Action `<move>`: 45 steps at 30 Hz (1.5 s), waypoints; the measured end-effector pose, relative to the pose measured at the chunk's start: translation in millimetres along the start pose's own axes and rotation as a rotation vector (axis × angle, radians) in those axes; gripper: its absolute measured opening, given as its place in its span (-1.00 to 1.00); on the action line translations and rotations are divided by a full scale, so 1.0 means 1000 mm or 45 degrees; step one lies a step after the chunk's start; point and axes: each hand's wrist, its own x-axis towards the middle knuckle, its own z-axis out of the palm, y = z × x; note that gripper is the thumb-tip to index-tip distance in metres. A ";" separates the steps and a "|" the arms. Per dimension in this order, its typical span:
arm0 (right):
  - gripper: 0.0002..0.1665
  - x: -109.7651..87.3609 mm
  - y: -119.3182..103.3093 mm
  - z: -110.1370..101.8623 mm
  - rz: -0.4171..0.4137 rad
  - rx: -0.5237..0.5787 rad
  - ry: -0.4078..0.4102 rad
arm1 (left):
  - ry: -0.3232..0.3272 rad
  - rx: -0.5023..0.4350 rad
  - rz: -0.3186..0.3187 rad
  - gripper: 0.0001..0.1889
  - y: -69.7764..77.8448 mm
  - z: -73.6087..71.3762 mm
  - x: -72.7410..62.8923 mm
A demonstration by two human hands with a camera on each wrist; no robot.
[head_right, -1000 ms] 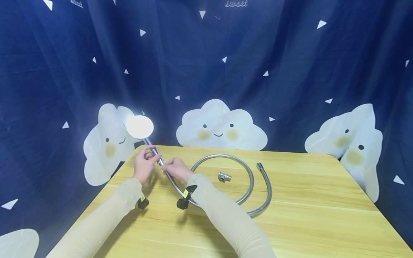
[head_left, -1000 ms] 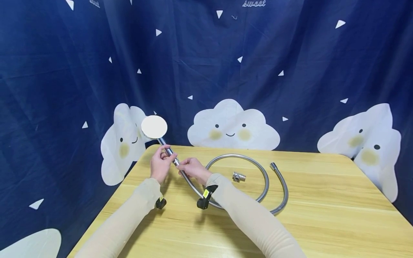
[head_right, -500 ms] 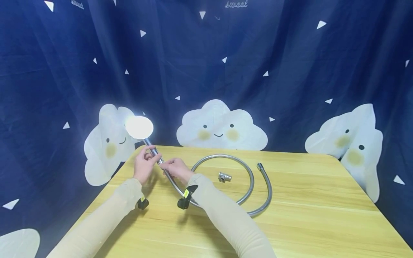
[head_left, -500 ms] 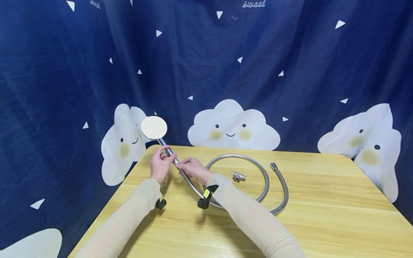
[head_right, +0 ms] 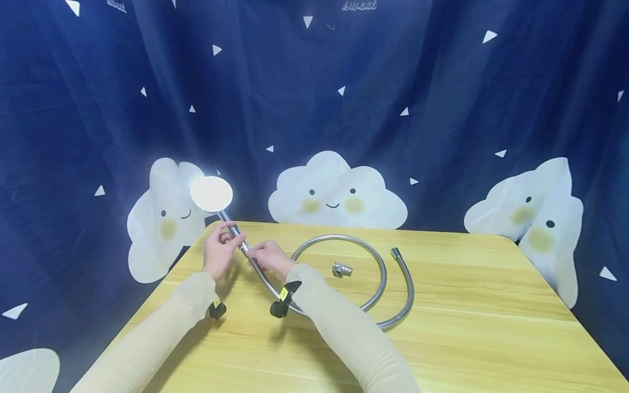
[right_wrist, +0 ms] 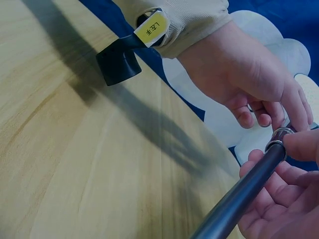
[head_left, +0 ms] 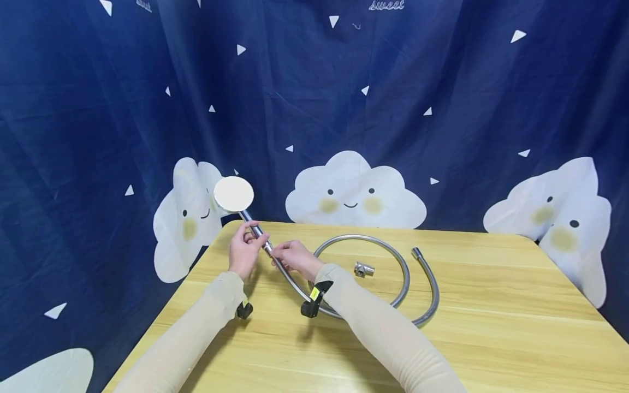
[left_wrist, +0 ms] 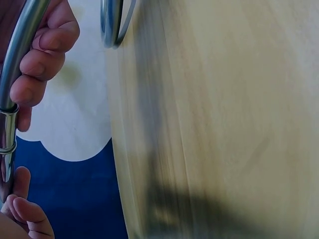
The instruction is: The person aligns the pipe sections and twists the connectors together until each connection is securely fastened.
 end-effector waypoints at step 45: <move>-0.80 0.000 -0.002 0.001 -0.019 -0.059 0.007 | 0.004 0.026 0.025 -0.62 0.003 -0.001 -0.003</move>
